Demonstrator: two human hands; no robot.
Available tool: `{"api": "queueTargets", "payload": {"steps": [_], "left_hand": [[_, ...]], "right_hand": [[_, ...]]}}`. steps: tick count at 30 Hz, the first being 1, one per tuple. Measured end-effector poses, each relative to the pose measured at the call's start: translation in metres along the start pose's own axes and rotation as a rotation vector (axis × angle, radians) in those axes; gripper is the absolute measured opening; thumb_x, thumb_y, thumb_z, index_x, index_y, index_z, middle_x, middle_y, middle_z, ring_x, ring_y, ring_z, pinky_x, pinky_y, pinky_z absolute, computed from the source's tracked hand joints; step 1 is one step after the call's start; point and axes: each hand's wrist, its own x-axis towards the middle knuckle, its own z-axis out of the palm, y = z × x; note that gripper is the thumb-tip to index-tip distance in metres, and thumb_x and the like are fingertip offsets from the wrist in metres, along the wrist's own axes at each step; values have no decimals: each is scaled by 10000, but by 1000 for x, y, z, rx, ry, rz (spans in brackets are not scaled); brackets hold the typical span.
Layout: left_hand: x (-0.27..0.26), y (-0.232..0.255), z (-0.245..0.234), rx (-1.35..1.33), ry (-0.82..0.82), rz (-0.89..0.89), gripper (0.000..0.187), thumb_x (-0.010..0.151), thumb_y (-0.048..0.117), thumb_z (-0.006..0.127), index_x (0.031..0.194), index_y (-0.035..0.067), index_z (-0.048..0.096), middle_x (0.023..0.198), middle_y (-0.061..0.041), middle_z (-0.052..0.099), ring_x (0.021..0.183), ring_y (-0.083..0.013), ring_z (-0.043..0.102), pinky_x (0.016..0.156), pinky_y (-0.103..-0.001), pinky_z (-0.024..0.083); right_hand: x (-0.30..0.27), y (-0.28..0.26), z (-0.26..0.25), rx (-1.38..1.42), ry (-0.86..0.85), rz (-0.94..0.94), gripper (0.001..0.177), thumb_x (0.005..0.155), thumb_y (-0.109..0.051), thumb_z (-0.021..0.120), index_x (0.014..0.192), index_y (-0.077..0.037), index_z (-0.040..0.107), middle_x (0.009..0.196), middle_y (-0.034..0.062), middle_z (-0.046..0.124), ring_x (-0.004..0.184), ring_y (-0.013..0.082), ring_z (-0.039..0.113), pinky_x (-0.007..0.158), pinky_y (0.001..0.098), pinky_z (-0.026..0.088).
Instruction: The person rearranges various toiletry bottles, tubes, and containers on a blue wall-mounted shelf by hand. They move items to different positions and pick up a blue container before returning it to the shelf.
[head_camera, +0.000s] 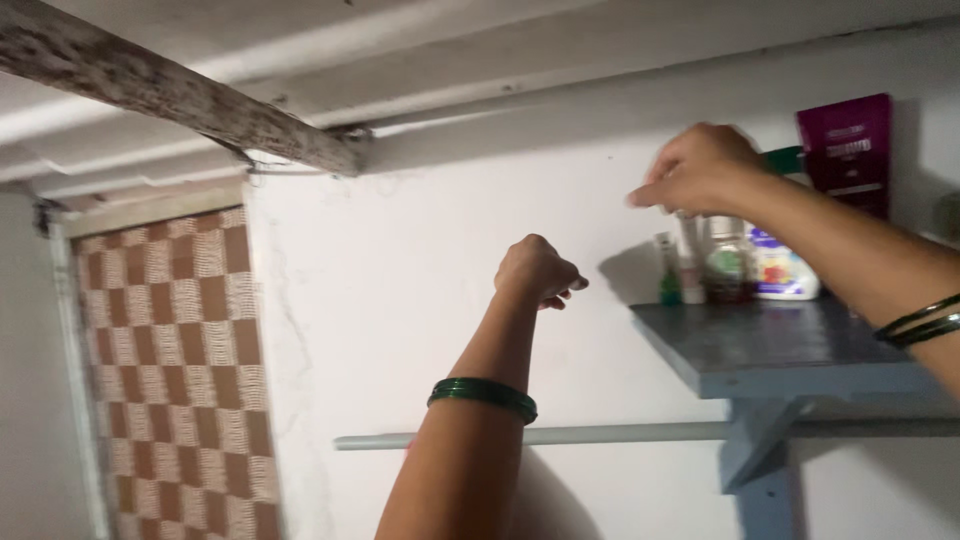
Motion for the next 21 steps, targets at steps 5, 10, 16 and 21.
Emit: {"api": "queueTargets", "payload": {"steps": [5,10,16,21], "left_hand": [[-36,-22,-43,-115,-67,78,262,791,255,860,868,48,720,802,-59,777,623,-141,722,502,-279,550],[-91,-116,-106,-545,157,-10,272,830,298,803,896,44,731,825,-73,754,604,-135,644,473,-247,463],[-149,-236,-166,-428,443,-369,258,826,220,840,884,-7,731,822,-118,773,620,-167,711,466,-279,509],[-217,-297,-200,-115,531,-641,223,821,174,837,870,-28,757,808,-145,778,625,-202,747,499,-305,595]], "right_hand": [[-45,-134,22,39,-229,-110,255,792,-316,804,843,-67,799,770,58,787,656,151,694,625,310,554],[-76,-214,58,467,-323,-232,202,753,-301,777,797,-104,777,709,54,750,601,123,667,549,299,508],[-92,-318,162,400,-484,-352,248,758,-327,776,672,-95,762,616,32,724,501,122,628,511,289,529],[-121,-374,255,256,-664,-468,319,827,-366,758,722,-66,756,677,69,726,519,129,586,500,306,495]]}}
